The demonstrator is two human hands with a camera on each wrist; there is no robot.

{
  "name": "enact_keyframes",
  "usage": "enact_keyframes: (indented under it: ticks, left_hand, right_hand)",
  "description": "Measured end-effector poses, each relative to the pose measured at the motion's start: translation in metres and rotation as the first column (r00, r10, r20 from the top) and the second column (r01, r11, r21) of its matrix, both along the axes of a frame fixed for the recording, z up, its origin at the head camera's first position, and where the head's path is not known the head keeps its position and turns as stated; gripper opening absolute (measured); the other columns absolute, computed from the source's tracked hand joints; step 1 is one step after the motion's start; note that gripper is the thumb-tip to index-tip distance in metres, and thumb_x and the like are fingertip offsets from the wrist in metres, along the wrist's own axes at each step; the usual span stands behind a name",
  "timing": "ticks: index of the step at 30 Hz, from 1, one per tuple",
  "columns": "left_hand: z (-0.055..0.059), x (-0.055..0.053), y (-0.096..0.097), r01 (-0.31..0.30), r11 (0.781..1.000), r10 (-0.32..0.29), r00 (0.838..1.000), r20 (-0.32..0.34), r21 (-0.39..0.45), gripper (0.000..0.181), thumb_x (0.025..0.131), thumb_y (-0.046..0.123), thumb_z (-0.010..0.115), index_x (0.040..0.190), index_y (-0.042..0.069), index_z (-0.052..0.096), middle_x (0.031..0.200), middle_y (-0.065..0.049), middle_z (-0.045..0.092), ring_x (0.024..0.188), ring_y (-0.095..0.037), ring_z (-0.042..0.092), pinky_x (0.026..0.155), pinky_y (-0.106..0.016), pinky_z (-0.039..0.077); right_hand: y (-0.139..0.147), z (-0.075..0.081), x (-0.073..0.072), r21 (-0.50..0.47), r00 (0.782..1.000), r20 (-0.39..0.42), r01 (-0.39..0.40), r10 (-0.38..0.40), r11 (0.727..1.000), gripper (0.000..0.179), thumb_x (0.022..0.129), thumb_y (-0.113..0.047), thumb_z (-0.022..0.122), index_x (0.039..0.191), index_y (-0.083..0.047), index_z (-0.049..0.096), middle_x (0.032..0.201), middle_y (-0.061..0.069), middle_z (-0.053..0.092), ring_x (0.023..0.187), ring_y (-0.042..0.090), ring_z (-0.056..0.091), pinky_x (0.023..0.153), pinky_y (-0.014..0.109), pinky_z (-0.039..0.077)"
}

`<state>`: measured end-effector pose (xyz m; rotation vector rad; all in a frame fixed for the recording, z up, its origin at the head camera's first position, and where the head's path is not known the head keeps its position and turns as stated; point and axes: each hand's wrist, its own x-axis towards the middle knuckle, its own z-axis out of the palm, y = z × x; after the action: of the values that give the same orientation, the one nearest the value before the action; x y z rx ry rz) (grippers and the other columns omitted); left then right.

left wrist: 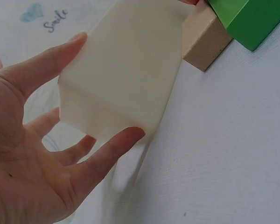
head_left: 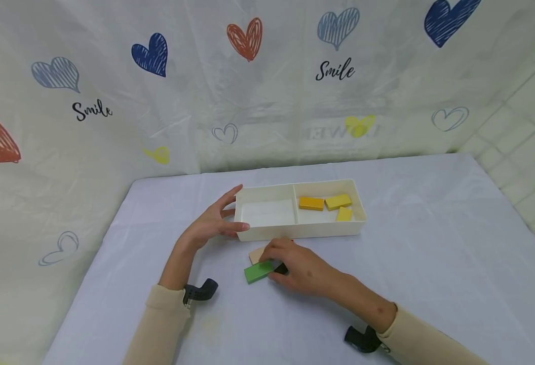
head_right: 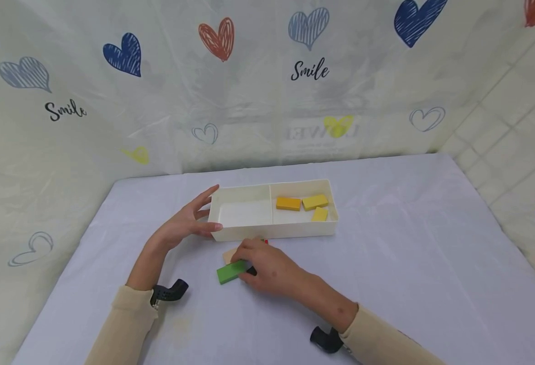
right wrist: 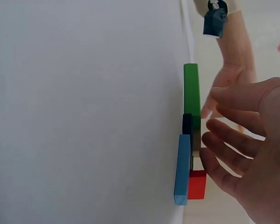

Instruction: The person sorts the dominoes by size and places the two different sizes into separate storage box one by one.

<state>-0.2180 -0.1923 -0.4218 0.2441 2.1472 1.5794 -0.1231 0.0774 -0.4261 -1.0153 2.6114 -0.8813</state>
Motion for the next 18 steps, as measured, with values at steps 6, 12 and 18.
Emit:
enact_keyframes:
  ticks: [6,12,18]
  left_hand:
    - [-0.0003,-0.0001,0.0003,0.006,1.000,-0.006,1.000,-0.007,0.000,0.101,0.085,0.021,0.086,0.159,0.054,0.026,0.170,-0.001,0.025,0.154,-0.033,0.038,0.084,-0.039,0.061]
    - [-0.0001,0.0001,0.0004,0.007,1.000,-0.007,1.000,-0.009,0.003,0.102,0.085,0.021,0.086,0.159,0.054,0.026,0.170,-0.001,0.026,0.153,-0.032,0.039,0.083,-0.038,0.061]
    - [0.0001,0.0007,0.0003,0.006,1.000,-0.006,1.000,-0.011,0.004,0.102,0.085,0.020,0.086,0.159,0.054,0.026,0.170,-0.001,0.025,0.154,-0.032,0.038,0.084,-0.038,0.061]
  right_hand:
    - [-0.0032,-0.0007,0.0010,0.016,1.000,-0.009,-0.025,0.025,1.000,0.026,0.092,-0.017,0.079,0.117,-0.022,0.073,0.120,-0.011,0.066,0.113,0.008,0.060,0.099,0.032,0.055]
    - [-0.0051,-0.0008,0.0019,0.020,0.999,-0.018,-0.036,0.037,0.999,0.026,0.092,-0.015,0.080,0.116,-0.022,0.074,0.119,-0.011,0.067,0.114,0.008,0.059,0.099,0.032,0.056]
    - [-0.0075,-0.0031,0.0012,0.013,0.998,-0.037,-0.057,0.058,0.998,0.028,0.090,-0.012,0.081,0.116,-0.019,0.075,0.118,-0.008,0.069,0.113,0.011,0.059,0.098,0.031,0.056]
